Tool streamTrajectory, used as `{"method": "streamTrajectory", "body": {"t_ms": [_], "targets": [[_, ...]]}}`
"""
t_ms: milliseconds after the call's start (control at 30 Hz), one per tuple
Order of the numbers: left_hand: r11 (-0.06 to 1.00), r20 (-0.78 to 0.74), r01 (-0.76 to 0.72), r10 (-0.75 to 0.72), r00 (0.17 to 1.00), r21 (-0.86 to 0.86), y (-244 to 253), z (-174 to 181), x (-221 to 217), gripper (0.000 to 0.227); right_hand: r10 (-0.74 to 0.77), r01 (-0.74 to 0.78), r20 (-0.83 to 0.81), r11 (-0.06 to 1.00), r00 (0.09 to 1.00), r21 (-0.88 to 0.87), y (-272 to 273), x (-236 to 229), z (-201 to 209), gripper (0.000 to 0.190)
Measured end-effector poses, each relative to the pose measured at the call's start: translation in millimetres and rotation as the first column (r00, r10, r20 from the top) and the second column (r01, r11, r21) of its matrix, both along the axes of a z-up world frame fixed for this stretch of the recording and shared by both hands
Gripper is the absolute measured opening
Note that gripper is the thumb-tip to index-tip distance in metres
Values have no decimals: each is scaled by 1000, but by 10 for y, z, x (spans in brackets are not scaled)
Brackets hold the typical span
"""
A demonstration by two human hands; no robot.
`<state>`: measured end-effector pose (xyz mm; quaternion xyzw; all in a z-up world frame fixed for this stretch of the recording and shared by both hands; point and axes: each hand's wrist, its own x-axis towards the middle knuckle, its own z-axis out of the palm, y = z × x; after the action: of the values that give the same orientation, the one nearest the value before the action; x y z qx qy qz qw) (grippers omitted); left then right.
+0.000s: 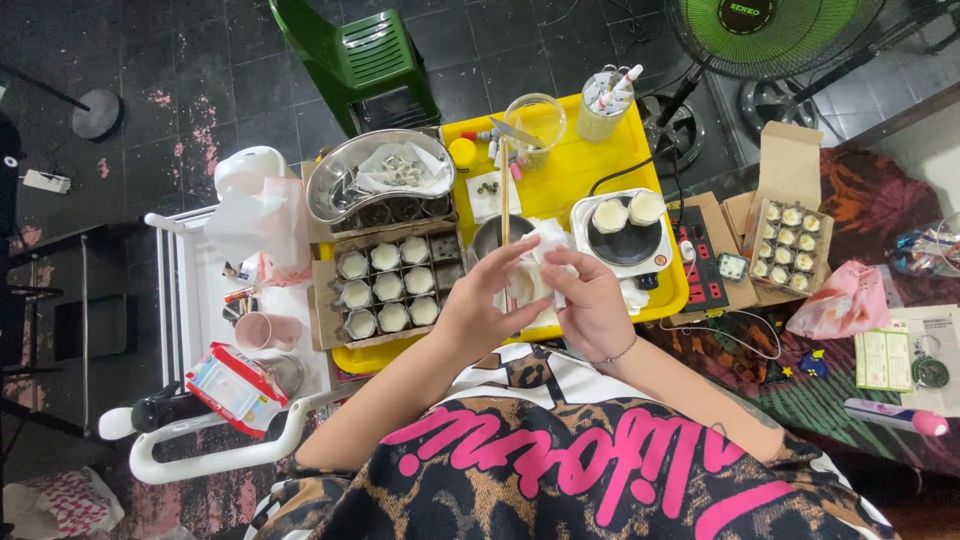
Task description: Cleaning the interior of small candle jars with a tissue and placing wicks into the center of each jar.
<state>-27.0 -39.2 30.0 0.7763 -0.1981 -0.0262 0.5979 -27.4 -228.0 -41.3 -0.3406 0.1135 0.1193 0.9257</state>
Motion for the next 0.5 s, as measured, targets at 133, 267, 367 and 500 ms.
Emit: {"method": "streamTrajectory", "body": {"t_ms": [133,267,367,500], "targets": [[999,129,36,-32,991,-33,-33,-142,15,77,-23,20,-62,999,998,-47,19,38,208,16],[992,286,66,-95,954,109,-60,-72,15,78,-32,14,-144,992,989,-126,-25,45,219,16],[991,241,74,-99,966,113,-72,-19,40,79,-45,28,-51,955,998,-295,-106,45,-132,15],[980,120,81,-104,987,181,-90,-133,94,84,248,141,245,373,937,-917,-311,-70,-684,13]]}}
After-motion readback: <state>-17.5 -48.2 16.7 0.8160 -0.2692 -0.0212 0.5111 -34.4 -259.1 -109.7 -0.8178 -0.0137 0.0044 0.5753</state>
